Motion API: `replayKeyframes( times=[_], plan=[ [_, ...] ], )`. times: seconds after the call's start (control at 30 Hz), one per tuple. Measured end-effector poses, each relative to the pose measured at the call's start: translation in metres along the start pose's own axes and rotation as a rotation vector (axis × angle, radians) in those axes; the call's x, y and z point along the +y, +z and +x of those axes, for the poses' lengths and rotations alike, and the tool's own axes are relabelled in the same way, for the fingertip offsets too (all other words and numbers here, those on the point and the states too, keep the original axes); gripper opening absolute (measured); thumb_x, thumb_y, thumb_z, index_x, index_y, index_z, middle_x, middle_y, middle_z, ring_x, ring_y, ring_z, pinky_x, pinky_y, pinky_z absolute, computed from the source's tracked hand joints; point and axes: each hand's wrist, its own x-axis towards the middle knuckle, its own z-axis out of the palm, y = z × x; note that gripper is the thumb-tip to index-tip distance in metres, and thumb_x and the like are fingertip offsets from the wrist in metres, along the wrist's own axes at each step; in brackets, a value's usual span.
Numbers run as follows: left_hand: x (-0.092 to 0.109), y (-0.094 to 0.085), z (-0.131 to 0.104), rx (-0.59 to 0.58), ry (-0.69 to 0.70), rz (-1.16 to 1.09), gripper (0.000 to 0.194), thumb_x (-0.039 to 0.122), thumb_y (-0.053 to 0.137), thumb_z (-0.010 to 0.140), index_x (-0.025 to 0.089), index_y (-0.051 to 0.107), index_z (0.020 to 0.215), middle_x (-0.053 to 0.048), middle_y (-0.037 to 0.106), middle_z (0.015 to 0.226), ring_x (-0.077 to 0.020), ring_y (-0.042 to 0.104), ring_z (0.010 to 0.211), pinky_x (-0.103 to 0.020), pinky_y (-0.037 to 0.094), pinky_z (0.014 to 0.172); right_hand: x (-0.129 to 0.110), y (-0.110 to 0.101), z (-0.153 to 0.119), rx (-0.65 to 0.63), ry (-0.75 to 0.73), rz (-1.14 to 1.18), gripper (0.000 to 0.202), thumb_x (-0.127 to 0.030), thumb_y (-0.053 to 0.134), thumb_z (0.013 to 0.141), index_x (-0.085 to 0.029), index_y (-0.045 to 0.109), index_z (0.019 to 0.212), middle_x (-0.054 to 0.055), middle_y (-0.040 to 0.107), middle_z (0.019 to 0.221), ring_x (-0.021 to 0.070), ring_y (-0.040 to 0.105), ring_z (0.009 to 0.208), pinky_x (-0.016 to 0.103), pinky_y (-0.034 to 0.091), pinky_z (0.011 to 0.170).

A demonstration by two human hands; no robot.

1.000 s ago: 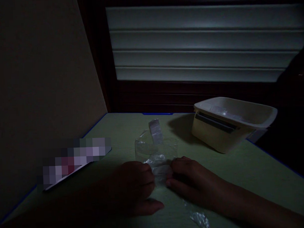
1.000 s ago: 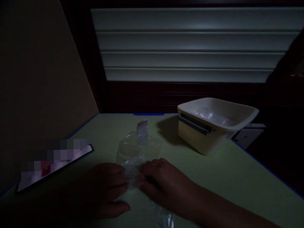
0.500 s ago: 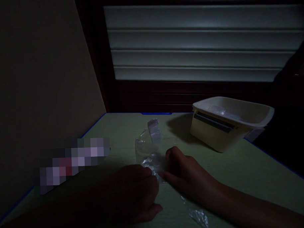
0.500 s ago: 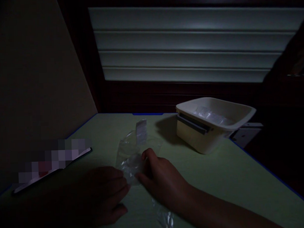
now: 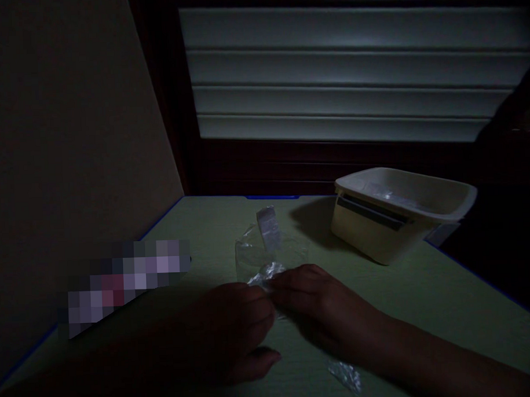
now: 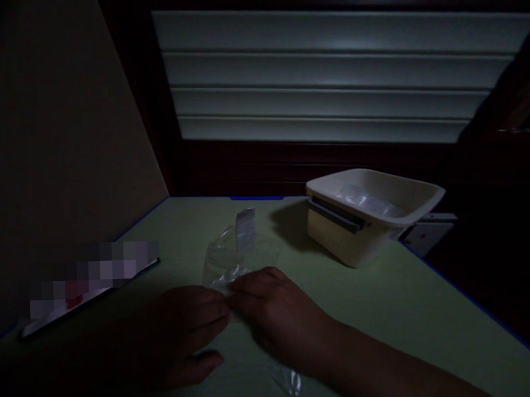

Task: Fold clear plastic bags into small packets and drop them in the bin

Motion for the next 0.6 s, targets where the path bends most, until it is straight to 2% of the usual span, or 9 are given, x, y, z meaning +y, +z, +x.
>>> replayKeyframes(
  times=[0.07,0.23,0.37,0.47,0.6],
  plan=[
    [0.0,-0.001,0.001,-0.004,0.007,0.001,0.023,0.034,0.061,0.077,0.012,0.059,0.082,-0.004,0.06,0.075,-0.018,0.053,0.069,-0.029,0.042,0.06,0.004,0.002,0.0,-0.023,0.041,-0.001,0.042,-0.002,0.044,0.076,-0.02,0.058,0.111,0.008,0.061,0.112,0.019,0.052,0.106,0.037,0.036,0.091],
    [0.001,-0.004,0.002,0.006,-0.006,0.0,0.023,0.034,0.063,0.075,0.012,0.06,0.08,-0.004,0.062,0.078,-0.0176,0.054,0.07,-0.029,0.044,0.062,0.012,0.0,0.0,0.028,0.1,-0.002,0.047,0.003,0.043,0.071,-0.016,0.06,0.11,0.011,0.06,0.115,0.0204,0.053,0.107,0.038,0.038,0.091],
    [0.002,-0.003,0.0,0.018,-0.017,0.038,0.021,0.034,0.059,0.079,0.014,0.06,0.076,-0.005,0.062,0.078,-0.0174,0.054,0.071,-0.029,0.044,0.064,0.016,-0.011,-0.002,0.069,0.215,-0.018,0.025,-0.006,0.043,0.082,-0.013,0.064,0.095,0.011,0.063,0.094,0.0182,0.059,0.085,0.032,0.046,0.076],
    [0.002,-0.001,0.0,0.024,-0.027,0.057,0.021,0.032,0.055,0.082,0.014,0.059,0.073,-0.005,0.061,0.074,-0.0179,0.054,0.071,-0.03,0.044,0.064,0.02,-0.017,-0.002,0.054,0.35,-0.009,0.019,-0.013,0.044,0.085,-0.013,0.063,0.082,0.007,0.06,0.077,0.0147,0.057,0.066,0.027,0.045,0.061],
    [0.002,-0.002,0.002,0.036,-0.04,0.041,0.016,0.029,0.057,0.08,0.013,0.058,0.075,-0.004,0.061,0.075,-0.0171,0.054,0.068,-0.029,0.044,0.06,0.022,-0.013,-0.002,0.042,0.413,0.119,0.014,-0.013,0.048,0.082,-0.014,0.062,0.083,0.006,0.063,0.079,0.0144,0.058,0.069,0.026,0.045,0.064]
  ],
)
